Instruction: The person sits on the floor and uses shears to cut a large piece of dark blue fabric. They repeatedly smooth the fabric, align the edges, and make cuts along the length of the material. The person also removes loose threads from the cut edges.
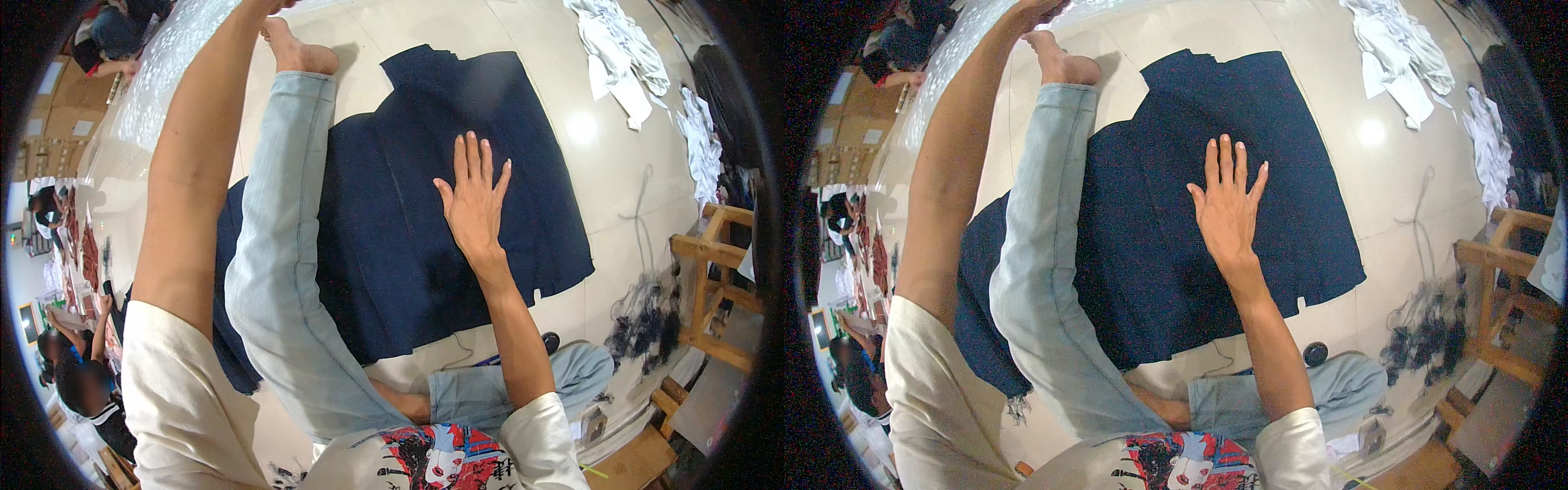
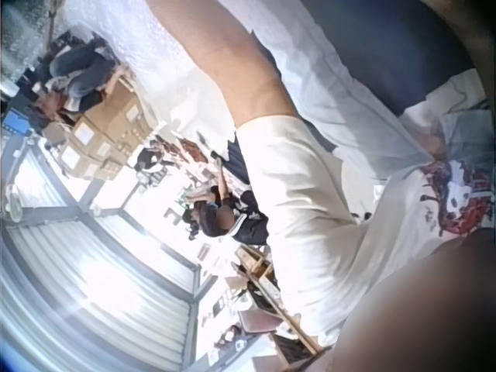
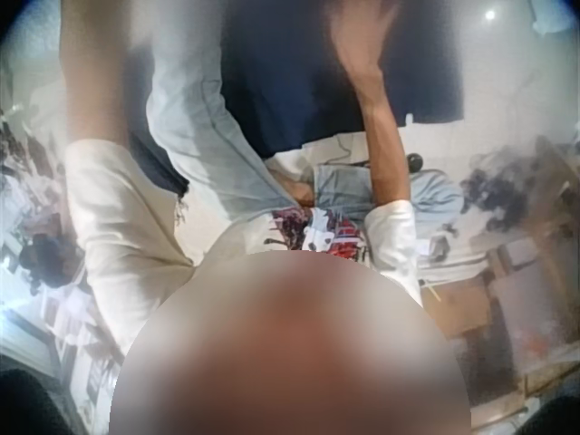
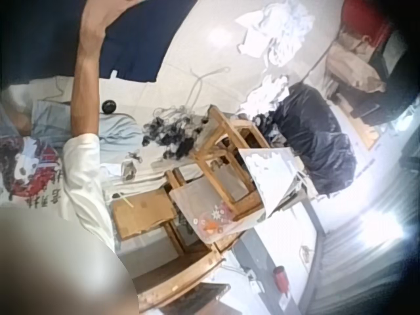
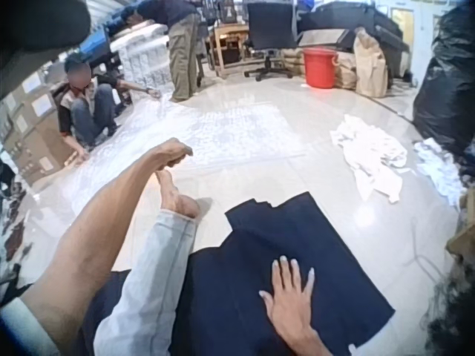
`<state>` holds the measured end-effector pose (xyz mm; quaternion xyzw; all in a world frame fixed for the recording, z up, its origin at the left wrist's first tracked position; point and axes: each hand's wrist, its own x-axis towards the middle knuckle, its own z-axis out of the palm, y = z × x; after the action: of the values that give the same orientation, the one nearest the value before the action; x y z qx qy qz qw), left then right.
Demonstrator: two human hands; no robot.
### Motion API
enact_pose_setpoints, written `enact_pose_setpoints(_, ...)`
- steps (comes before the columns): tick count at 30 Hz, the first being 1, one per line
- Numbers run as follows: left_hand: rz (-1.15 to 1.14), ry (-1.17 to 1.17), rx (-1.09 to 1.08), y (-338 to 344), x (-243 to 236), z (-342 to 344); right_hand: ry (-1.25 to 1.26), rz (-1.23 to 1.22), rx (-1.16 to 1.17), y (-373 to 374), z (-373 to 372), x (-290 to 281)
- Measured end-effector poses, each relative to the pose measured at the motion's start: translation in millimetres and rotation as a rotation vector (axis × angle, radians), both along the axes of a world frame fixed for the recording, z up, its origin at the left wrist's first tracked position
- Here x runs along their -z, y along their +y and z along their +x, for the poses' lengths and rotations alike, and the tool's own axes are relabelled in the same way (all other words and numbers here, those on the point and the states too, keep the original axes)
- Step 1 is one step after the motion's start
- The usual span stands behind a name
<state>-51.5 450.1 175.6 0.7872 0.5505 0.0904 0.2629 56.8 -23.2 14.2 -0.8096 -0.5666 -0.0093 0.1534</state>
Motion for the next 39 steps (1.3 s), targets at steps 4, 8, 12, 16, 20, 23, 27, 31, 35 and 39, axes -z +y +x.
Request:
enact_pose_setpoints(4, 0.122, -0.054, -0.192, 36, -50, -37, -0.018, 0.004, -0.013, -1, 1, -1)
enact_pose_setpoints(8, 0.137, -0.342, -0.216, 58, -100, -85, -0.025, -0.001, -0.009, -2, 1, 1)
enact_pose_setpoints(12, 0.109, -0.643, -0.172, 22, -108, -104, -0.032, 0.084, -0.028, -3, 1, 3)
enact_pose_setpoints(16, 0.098, -0.802, -0.002, -48, -158, -117, 0.062, -0.045, 0.0, 0, -1, -29)
enact_pose_setpoints(20, 0.119, -0.697, 0.364, -132, -244, -141, 0.689, 0.216, 0.024, 9, -13, -127)
enact_pose_setpoints(23, 0.121, -0.597, 0.717, -220, -284, -137, 0.796, 0.77, -0.28, 6, -37, -224)
enact_pose_setpoints(27, -0.072, -1.037, 0.783, -381, -221, -86, 0.479, 1.055, -0.508, -9, -60, -317)
enact_pose_setpoints(31, -0.572, -1.326, 0.649, -449, -186, -83, 0.536, 1.11, -0.333, -74, -47, -319)
enact_pose_setpoints(35, -0.761, -1.352, 0.65, -457, -140, -145, 0.749, 1.176, 0.074, -173, 39, -251)
enact_pose_setpoints(39, -0.497, -0.92, 0.12, -453, -81, -219, 0.033, -0.021, 0.823, -339, 186, -173)
